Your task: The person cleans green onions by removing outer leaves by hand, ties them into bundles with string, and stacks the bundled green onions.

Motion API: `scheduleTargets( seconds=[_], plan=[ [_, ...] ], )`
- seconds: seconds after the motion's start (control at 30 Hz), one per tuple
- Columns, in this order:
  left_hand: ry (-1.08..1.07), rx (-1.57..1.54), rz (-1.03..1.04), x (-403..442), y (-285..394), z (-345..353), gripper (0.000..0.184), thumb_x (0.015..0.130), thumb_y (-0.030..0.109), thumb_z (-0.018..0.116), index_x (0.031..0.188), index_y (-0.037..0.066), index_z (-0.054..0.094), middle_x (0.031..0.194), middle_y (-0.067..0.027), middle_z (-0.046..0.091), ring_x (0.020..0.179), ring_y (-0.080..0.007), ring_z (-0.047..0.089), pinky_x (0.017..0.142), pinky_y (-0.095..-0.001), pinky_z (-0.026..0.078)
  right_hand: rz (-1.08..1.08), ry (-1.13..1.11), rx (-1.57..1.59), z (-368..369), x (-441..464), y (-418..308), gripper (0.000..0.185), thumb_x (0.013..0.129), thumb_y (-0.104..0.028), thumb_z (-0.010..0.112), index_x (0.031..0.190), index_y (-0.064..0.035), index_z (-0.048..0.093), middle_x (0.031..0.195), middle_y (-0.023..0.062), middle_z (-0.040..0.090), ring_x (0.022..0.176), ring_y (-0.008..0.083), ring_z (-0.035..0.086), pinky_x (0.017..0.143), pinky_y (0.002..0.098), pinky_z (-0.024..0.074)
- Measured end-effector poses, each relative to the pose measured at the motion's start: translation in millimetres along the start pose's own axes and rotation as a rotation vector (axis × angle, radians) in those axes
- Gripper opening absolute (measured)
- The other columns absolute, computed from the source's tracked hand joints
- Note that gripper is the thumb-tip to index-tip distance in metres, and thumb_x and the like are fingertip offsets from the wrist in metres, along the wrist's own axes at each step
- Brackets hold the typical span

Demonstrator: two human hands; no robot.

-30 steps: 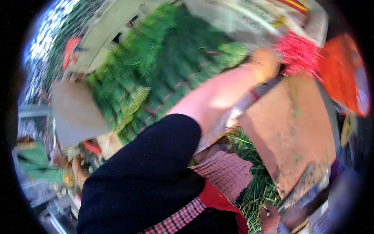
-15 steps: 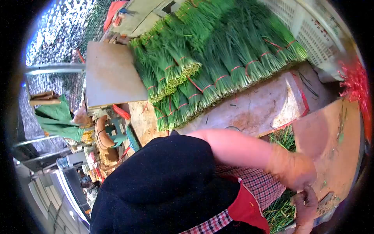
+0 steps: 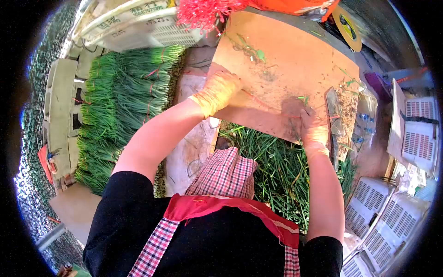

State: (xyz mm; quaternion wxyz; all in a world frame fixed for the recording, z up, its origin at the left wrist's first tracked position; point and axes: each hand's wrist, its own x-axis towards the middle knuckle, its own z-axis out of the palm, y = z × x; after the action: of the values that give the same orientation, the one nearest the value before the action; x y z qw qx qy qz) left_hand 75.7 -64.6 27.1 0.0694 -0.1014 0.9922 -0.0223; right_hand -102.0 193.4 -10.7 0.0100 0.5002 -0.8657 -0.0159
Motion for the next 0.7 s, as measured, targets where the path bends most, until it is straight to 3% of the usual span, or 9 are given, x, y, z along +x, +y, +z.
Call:
scheduleTargets(
  seconds=[0.03,0.1,0.13,0.23,0.27,0.57,0.63,0.67,0.7],
  plan=[
    [-0.001,0.013,0.011,5.0,3.3,5.4,0.017,0.064,0.008,0.060,0.080,0.006,0.064,0.084,-0.0125,0.063,0.085,-0.0283,0.063,0.067,-0.0373,0.050,0.013,0.007,0.009,2.8,4.1,2.4,0.022,0.082,-0.013,0.055,0.103,-0.0157,0.063,0.114,0.0078,0.059,0.091,0.0295,0.061,0.075,0.0378,0.0508],
    [0.194,0.115,-0.062,14.8,9.2,21.6,0.021,0.065,0.009,0.058,0.085,0.009,0.063,0.099,-0.0117,0.059,0.105,-0.0271,0.053,0.082,-0.0390,0.044,0.040,-0.018,-0.171,5.4,12.4,9.3,0.028,0.081,-0.010,0.055,0.108,-0.0167,0.060,0.113,0.0065,0.059,0.088,0.0298,0.062,0.073,0.0393,0.0511],
    [0.140,-0.020,-0.135,21.2,17.6,26.5,0.030,0.070,0.014,0.054,0.099,0.009,0.061,0.116,-0.0103,0.052,0.120,-0.0263,0.039,0.097,-0.0428,0.033,0.047,-0.014,-0.167,6.8,14.0,11.7,0.028,0.081,-0.010,0.055,0.108,-0.0167,0.060,0.113,0.0065,0.059,0.088,0.0298,0.062,0.073,0.0393,0.0511],
    [0.391,-0.146,0.026,11.5,53.8,33.8,0.039,0.074,0.018,0.048,0.111,0.010,0.058,0.124,-0.0074,0.049,0.122,-0.0268,0.038,0.102,-0.0435,0.027,0.112,-0.199,-0.291,3.5,18.7,15.4,0.037,0.078,-0.006,0.053,0.114,-0.0140,0.057,0.109,0.0060,0.060,0.086,0.0304,0.062,0.071,0.0401,0.0513],
    [0.346,-0.187,0.092,11.2,62.3,39.0,0.044,0.076,0.020,0.046,0.118,0.009,0.055,0.128,-0.0054,0.048,0.123,-0.0269,0.037,0.106,-0.0434,0.022,0.103,-0.185,-0.334,8.9,16.8,18.3,0.038,0.077,-0.005,0.053,0.114,-0.0135,0.057,0.110,0.0056,0.059,0.087,0.0302,0.062,0.071,0.0397,0.0512],
    [0.327,-0.161,0.021,21.4,72.7,48.7,0.036,0.079,0.018,0.044,0.111,0.009,0.056,0.121,-0.0046,0.052,0.123,-0.0240,0.038,0.105,-0.0458,0.023,0.113,-0.159,-0.126,-20.2,6.3,23.9,0.042,0.079,-0.006,0.052,0.120,-0.0116,0.052,0.125,0.0090,0.051,0.100,0.0304,0.058,0.084,0.0402,0.0481],
    [0.285,-0.102,-0.032,21.5,76.1,46.1,0.037,0.081,0.018,0.043,0.114,0.010,0.055,0.124,-0.0056,0.050,0.125,-0.0246,0.036,0.106,-0.0483,0.021,0.115,0.210,0.146,-30.2,-15.1,41.4,0.041,0.079,-0.006,0.053,0.119,-0.0100,0.052,0.126,0.0109,0.050,0.108,0.0316,0.052,0.090,0.0377,0.0449],
    [0.226,-0.021,-0.038,21.5,76.8,47.3,0.039,0.083,0.018,0.041,0.120,0.012,0.051,0.128,-0.0056,0.047,0.128,-0.0246,0.033,0.107,-0.0493,0.019,0.285,0.126,0.259,-67.9,-32.2,29.3,0.041,0.078,-0.007,0.056,0.119,-0.0093,0.053,0.127,0.0130,0.048,0.112,0.0331,0.049,0.094,0.0374,0.0417],
    [0.170,0.012,-0.089,22.3,76.9,47.5,0.040,0.084,0.018,0.040,0.122,0.013,0.050,0.130,-0.0051,0.045,0.129,-0.0251,0.032,0.107,-0.0494,0.019,0.280,0.221,0.208,-56.9,-56.0,47.5,0.044,0.077,-0.004,0.058,0.120,-0.0109,0.053,0.128,0.0122,0.049,0.108,0.0300,0.053,0.087,0.0343,0.0454]
  ],
)
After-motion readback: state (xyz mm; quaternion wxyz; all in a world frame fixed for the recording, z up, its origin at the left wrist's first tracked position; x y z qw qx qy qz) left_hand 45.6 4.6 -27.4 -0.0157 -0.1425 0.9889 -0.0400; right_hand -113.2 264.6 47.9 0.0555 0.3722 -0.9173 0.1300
